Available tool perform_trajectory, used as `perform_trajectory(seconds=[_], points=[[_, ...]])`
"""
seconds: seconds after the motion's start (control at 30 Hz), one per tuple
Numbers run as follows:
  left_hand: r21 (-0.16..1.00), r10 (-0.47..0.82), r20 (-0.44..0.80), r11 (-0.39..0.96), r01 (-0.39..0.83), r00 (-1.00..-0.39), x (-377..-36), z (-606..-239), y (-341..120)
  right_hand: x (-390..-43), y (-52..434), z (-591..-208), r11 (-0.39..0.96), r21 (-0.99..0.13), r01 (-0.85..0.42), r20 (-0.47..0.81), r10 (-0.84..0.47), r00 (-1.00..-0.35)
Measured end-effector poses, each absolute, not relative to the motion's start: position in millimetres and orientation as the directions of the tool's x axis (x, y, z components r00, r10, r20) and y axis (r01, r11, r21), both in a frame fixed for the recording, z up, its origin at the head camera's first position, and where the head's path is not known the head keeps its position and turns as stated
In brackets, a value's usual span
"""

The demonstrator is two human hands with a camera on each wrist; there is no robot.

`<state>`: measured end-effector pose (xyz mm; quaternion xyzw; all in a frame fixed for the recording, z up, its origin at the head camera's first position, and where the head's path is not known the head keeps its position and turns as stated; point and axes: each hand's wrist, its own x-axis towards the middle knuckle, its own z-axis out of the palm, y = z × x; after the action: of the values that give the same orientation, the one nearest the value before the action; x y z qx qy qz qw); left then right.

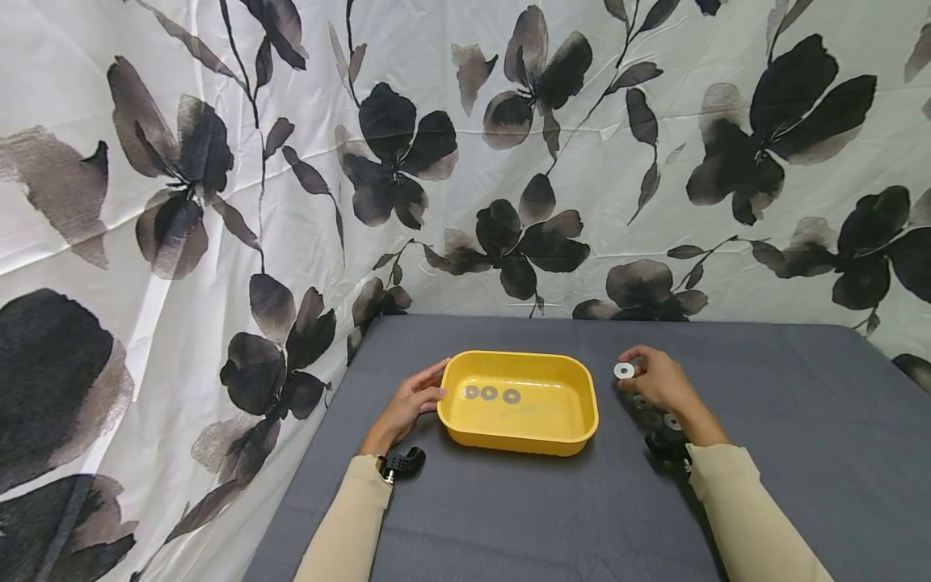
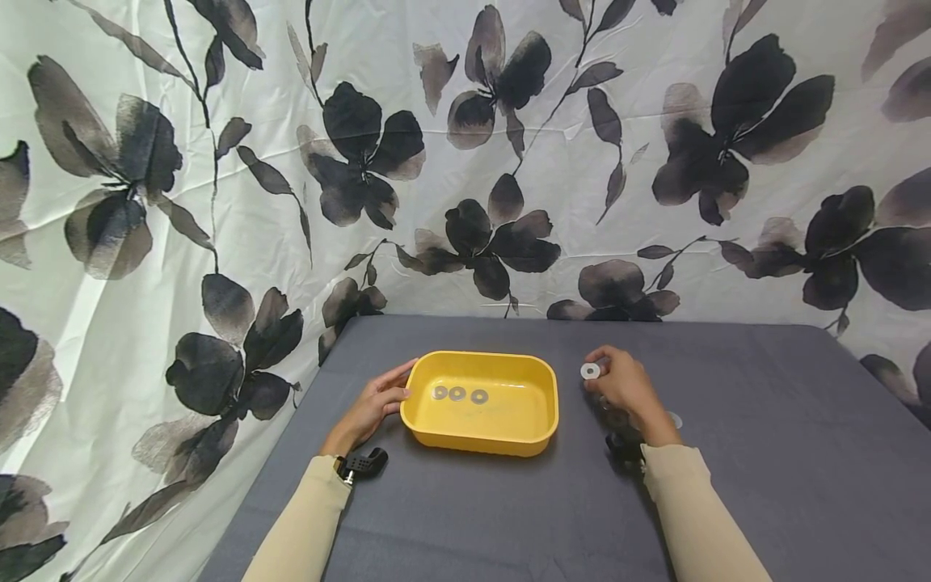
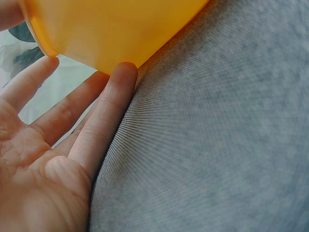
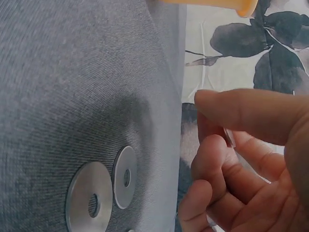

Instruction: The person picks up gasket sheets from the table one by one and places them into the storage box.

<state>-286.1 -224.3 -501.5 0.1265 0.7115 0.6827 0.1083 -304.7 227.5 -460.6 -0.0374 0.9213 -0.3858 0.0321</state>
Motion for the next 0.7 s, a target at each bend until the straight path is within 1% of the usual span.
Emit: perform_trajectory(seconds=[0.2,0.43,0.7], points=[[0.999,0.332,0.022,0.033,0.035,-0.943,-287.3,-503.5,-225.4,-304.3,224.6,-458.3,0.699,-0.710,-0.083,0.012,-0.105,-0.994],[0.999,0.326,0.012,0.038,0.026,-0.945,-290.7,-505.0,-225.1,-305.9,223.2,-454.8,0.726,-0.676,-0.124,0.053,-0.121,-0.991],[0.999,0.320,0.014,0.031,0.025,-0.947,-290.5,-504.2,-223.4,-306.0,221.7,-450.6,0.717,-0.674,-0.178,0.104,-0.146,-0.984]])
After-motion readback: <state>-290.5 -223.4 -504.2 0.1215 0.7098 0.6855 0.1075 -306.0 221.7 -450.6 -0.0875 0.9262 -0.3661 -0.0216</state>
